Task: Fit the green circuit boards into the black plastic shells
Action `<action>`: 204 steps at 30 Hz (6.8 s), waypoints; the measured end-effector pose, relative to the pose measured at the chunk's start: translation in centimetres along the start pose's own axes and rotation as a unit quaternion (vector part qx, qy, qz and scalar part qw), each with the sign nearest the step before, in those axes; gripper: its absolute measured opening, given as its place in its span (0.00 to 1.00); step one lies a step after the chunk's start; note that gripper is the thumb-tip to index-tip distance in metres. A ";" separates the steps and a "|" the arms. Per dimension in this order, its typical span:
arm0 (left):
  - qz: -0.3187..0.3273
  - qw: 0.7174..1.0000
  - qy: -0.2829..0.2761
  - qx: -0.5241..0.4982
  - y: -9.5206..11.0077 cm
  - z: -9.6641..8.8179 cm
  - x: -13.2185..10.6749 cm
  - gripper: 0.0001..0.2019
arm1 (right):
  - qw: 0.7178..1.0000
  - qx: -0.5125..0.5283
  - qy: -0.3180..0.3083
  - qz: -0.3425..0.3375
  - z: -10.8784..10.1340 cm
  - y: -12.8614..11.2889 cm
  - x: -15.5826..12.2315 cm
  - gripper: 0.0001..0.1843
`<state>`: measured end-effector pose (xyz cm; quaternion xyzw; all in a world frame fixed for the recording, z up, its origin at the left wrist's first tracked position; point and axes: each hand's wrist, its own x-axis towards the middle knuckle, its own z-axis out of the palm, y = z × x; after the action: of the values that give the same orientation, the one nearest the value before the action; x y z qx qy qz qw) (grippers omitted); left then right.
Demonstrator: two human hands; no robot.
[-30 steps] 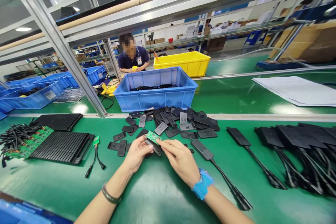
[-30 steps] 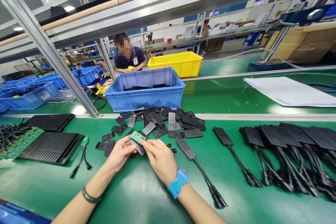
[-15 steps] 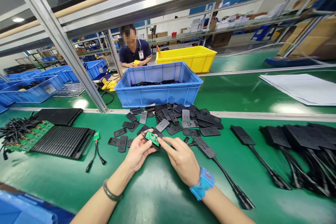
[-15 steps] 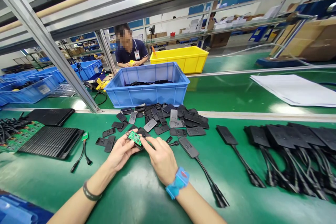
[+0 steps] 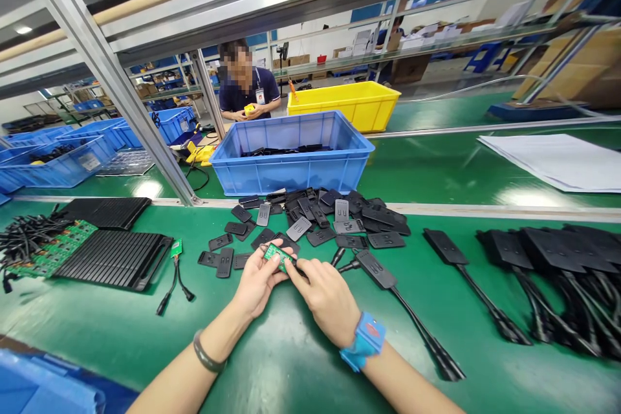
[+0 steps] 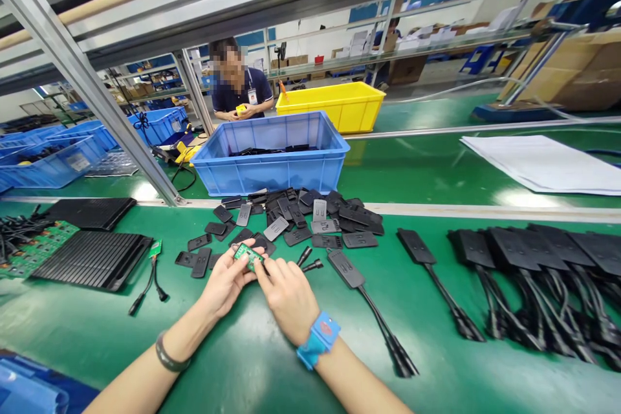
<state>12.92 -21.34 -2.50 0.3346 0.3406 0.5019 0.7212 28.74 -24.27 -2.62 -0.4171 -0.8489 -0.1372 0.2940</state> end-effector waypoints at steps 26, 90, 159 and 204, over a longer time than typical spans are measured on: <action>0.062 0.993 0.026 0.094 -0.5 0.0 -0.7 0.18 | 0.896 0.333 -0.040 0.291 0.4 -0.2 0.4 0.18; -0.082 0.975 -0.098 0.183 -0.5 -0.1 -0.4 0.27 | 0.730 0.548 0.010 0.408 1.3 1.3 0.6 0.17; 0.208 0.607 -0.251 0.725 -0.2 -1.7 0.4 0.25 | 0.887 -0.158 -0.296 0.317 -3.2 4.1 0.6 0.17; 0.217 0.537 0.125 0.805 6.1 -2.6 14.7 0.12 | 0.572 0.648 0.099 0.493 -1.9 1.7 2.2 0.36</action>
<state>11.68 -5.30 -1.15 0.7716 0.6050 0.1936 -0.0335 29.76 -22.74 0.22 -0.4532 -0.3400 0.5752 0.5900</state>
